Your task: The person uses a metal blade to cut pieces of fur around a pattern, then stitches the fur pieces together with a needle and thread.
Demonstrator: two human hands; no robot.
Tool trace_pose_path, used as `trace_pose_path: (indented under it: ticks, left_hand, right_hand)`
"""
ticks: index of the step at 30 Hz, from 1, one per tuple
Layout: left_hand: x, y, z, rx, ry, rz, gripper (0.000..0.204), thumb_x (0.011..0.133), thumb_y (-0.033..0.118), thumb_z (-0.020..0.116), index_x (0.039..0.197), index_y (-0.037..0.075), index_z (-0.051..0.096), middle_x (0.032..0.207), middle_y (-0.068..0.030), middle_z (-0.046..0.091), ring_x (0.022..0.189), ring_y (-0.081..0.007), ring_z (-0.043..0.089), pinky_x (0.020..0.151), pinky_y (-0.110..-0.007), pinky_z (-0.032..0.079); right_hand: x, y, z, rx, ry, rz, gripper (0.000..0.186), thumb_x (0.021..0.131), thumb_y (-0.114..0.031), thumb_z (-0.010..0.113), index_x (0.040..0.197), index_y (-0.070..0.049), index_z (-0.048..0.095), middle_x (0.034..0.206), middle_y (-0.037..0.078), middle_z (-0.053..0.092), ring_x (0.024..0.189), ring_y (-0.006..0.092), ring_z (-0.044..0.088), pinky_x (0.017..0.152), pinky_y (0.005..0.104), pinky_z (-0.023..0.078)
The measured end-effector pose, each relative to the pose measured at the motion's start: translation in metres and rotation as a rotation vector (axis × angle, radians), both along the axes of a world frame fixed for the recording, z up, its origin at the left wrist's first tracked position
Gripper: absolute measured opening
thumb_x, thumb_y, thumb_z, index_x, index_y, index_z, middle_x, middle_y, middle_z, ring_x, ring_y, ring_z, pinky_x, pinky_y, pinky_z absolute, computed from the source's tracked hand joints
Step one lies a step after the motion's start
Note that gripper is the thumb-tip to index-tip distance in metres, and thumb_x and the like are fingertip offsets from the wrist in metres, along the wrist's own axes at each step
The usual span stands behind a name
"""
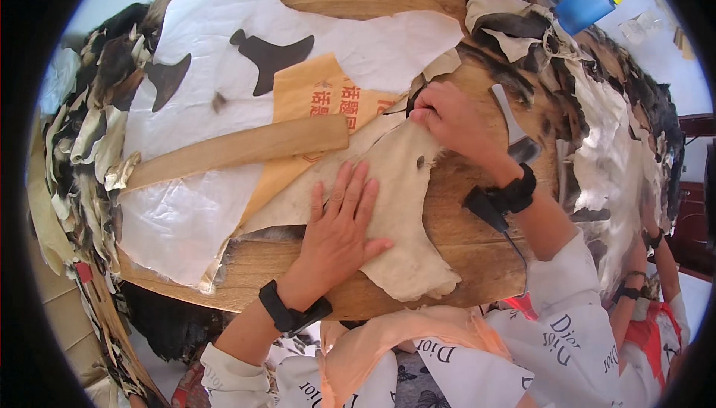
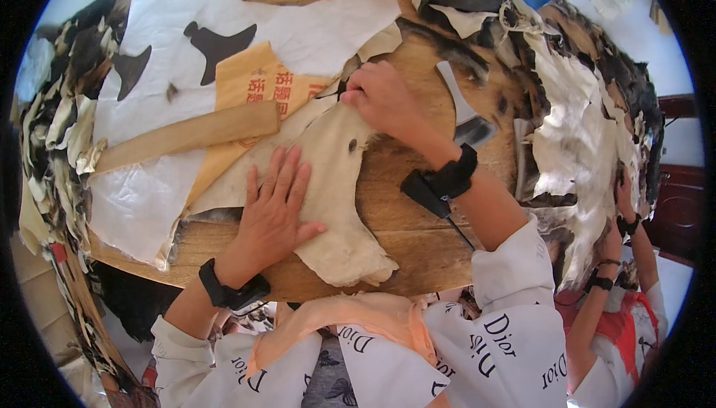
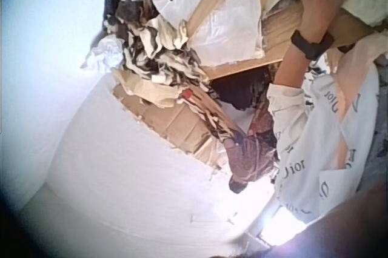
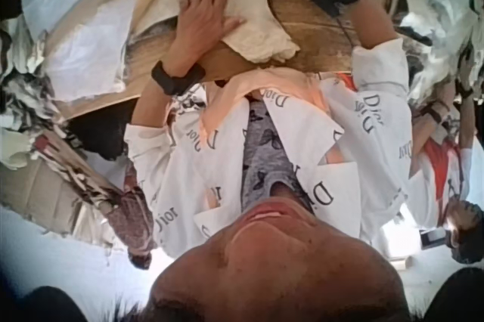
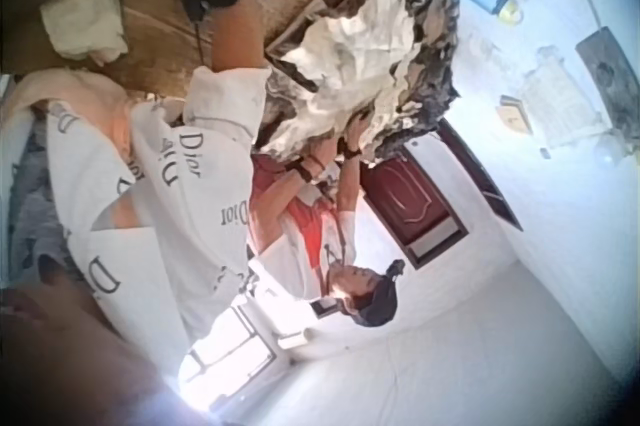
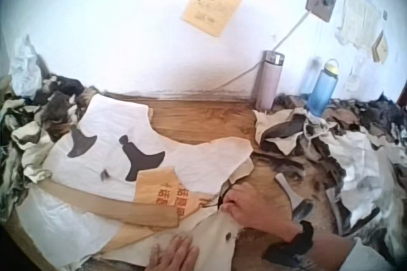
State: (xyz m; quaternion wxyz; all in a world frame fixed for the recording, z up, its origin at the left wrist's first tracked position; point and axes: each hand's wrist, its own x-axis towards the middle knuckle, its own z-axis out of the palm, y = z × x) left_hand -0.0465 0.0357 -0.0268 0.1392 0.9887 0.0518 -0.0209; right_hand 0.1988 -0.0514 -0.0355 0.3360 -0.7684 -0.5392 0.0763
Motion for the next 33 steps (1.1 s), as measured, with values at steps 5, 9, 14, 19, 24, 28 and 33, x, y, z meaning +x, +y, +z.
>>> trace_pose_path:
  ticks: [5,9,14,19,24,28,33]
  left_hand:
    - [0.0,-0.002,-0.001,-0.019,-0.031,0.033,0.088,0.073,0.052,0.058,0.136,-0.001,0.026,0.145,-0.019,0.018,0.135,-0.0347,0.014,0.105,-0.055,0.008]
    - [-0.004,-0.003,-0.002,-0.057,-0.049,0.052,0.087,0.073,0.051,0.059,0.136,-0.001,0.026,0.145,-0.0188,0.018,0.135,-0.0346,0.015,0.105,-0.055,0.008]
    - [-0.015,0.001,0.014,-0.123,-0.118,0.088,0.078,0.077,0.042,0.059,0.135,0.0,0.028,0.144,-0.0182,0.022,0.134,-0.0351,0.017,0.105,-0.052,0.013]
    - [-0.052,0.067,0.032,-0.037,-0.43,0.594,0.039,0.081,0.022,0.059,0.113,0.0,0.054,0.114,-0.0181,0.054,0.105,-0.0309,0.051,0.089,-0.043,0.039]
    - [-0.063,0.096,0.035,-0.684,-0.223,0.915,0.029,0.081,0.018,0.061,0.103,-0.002,0.059,0.096,-0.0157,0.062,0.092,-0.0275,0.057,0.08,-0.034,0.045]
    - [-0.048,0.085,0.036,-0.713,-0.171,0.66,0.029,0.079,0.016,0.063,0.103,0.0,0.061,0.096,-0.0147,0.062,0.093,-0.0277,0.057,0.081,-0.035,0.045]
    - [-0.012,0.068,0.028,-0.282,-0.342,-0.024,0.041,0.072,0.004,0.059,0.112,0.011,0.059,0.117,-0.0116,0.054,0.109,-0.0308,0.049,0.088,-0.037,0.042]
  right_hand:
    - [-0.005,0.001,-0.011,-0.016,-0.179,-0.07,0.012,0.075,-0.015,0.062,0.074,-0.004,0.058,0.077,0.01,0.055,0.08,0.0297,0.05,0.071,0.0389,0.04]
    - [-0.002,0.0,-0.001,0.027,-0.076,0.012,0.011,0.076,-0.015,0.062,0.077,-0.005,0.059,0.079,0.009,0.056,0.079,0.0297,0.05,0.071,0.0392,0.041]
    - [-0.023,0.026,0.038,0.139,-0.086,0.071,0.023,0.074,-0.019,0.065,0.091,-0.004,0.057,0.088,0.011,0.056,0.085,0.0297,0.05,0.078,0.0381,0.041]
    - [-0.048,0.053,0.035,0.147,-0.18,0.263,0.042,0.07,-0.022,0.069,0.105,-0.004,0.053,0.093,0.012,0.056,0.09,0.0319,0.05,0.081,0.0389,0.042]
    - [-0.043,0.075,0.032,0.053,-0.163,0.365,0.051,0.066,-0.024,0.072,0.109,-0.004,0.053,0.093,0.013,0.056,0.09,0.0316,0.051,0.081,0.0392,0.042]
    - [-0.035,0.078,0.103,0.323,-0.156,0.326,0.048,0.065,-0.024,0.073,0.105,-0.003,0.056,0.091,0.014,0.06,0.084,0.0298,0.057,0.076,0.0362,0.045]
    - [-0.024,0.063,0.142,0.192,-0.217,0.276,0.047,0.068,-0.023,0.073,0.109,-0.007,0.056,0.098,0.006,0.062,0.081,0.02,0.058,0.076,0.031,0.046]
